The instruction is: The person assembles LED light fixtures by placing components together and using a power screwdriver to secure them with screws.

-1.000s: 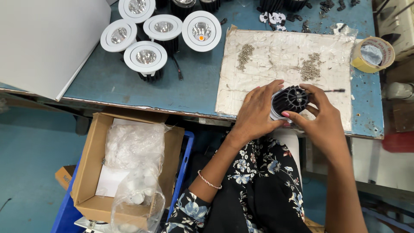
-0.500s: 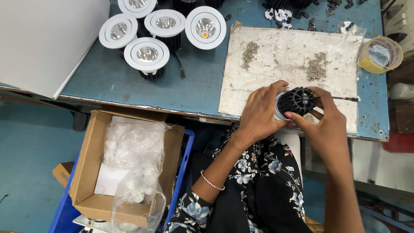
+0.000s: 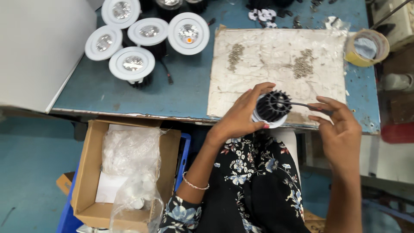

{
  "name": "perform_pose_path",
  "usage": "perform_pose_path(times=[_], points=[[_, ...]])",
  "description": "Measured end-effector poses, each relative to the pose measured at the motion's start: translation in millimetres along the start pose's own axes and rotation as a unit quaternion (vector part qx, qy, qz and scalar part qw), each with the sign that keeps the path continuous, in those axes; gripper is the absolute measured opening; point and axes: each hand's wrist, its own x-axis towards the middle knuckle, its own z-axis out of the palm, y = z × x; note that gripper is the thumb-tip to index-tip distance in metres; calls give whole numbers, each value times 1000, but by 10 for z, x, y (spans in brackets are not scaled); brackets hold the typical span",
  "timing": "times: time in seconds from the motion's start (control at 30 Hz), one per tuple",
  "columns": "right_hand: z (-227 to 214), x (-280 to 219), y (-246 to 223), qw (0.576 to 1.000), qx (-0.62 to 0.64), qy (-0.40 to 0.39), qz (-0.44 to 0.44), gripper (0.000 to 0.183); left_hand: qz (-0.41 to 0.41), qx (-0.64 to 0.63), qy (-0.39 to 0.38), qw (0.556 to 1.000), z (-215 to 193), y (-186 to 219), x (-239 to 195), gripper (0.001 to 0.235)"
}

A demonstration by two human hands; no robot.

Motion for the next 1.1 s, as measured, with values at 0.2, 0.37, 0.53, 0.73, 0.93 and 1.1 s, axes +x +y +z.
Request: perform_pose_path(times=[0.2, 0.37, 0.53, 0.73, 0.93, 1.1], points=[[8, 145, 331, 993, -112, 39, -6, 39, -54, -22, 43, 997, 60, 205, -2, 87], [66, 250, 365, 992, -119, 41, -14, 35, -57, -38, 64, 996, 137, 238, 66, 75], [26, 293, 367, 993, -106, 46, -9, 34, -90, -51, 52, 993, 148, 304, 107, 74], [45, 333, 314, 985, -153, 73, -8, 28, -110, -53, 74, 990, 224, 315, 123, 75], [69, 346, 294, 974, -199, 101, -49, 22, -98, -79, 101, 987, 303, 186, 81, 78], [77, 358, 305, 969, -216, 107, -59, 21, -83, -41, 109, 990, 336, 161, 85, 83]])
